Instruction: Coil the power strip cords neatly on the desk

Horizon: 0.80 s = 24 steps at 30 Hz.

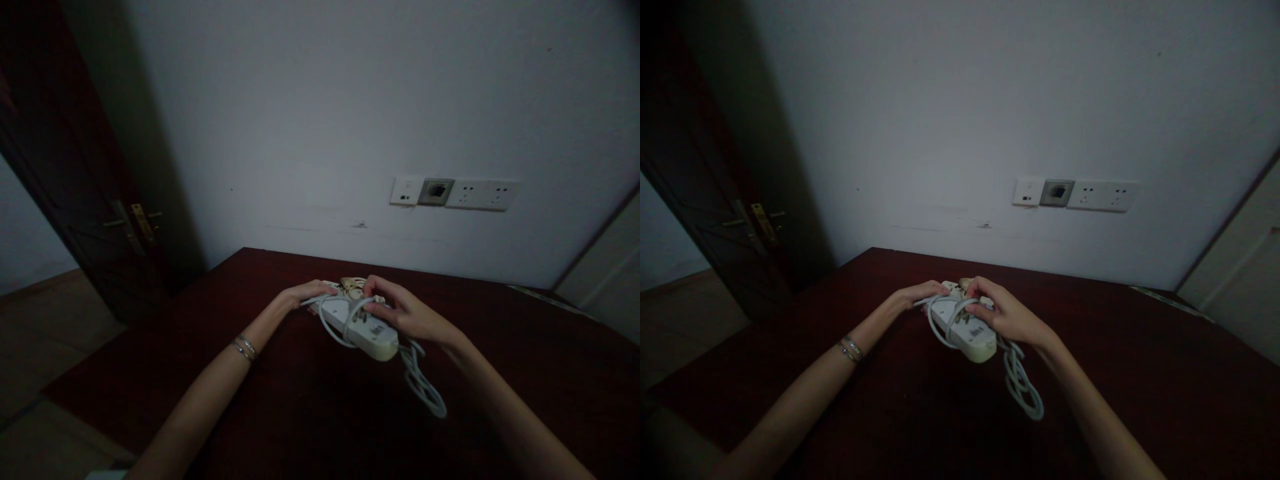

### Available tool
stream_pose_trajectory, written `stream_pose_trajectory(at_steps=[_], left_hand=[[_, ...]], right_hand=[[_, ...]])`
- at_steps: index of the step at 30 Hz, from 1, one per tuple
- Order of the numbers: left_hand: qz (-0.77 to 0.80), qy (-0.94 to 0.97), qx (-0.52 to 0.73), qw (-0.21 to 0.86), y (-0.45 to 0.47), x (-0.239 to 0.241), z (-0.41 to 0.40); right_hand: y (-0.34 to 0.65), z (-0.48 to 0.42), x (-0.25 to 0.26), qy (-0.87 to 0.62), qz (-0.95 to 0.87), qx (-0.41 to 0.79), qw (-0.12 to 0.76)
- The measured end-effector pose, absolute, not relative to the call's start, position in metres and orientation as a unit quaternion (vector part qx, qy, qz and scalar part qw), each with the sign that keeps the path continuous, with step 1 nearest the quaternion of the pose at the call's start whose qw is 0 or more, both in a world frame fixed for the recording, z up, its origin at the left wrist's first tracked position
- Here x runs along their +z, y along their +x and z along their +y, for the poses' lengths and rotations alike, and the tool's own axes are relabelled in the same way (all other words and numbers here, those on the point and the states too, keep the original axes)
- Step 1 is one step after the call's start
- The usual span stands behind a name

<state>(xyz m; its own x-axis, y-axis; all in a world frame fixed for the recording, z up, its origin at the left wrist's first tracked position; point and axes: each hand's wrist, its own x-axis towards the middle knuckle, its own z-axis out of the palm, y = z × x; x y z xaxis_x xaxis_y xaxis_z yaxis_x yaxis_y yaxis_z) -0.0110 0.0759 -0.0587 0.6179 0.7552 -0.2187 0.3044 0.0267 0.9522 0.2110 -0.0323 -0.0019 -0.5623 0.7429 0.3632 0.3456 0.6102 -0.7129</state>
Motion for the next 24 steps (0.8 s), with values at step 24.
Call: stream_pose_trajectory(at_steps=[24], left_hand=[[0.384,0.740,0.339,0.436,-0.016,-0.029,0.076]], right_hand=[[0.222,-0.032,0.010,-0.458,-0.765,0.309,0.331]])
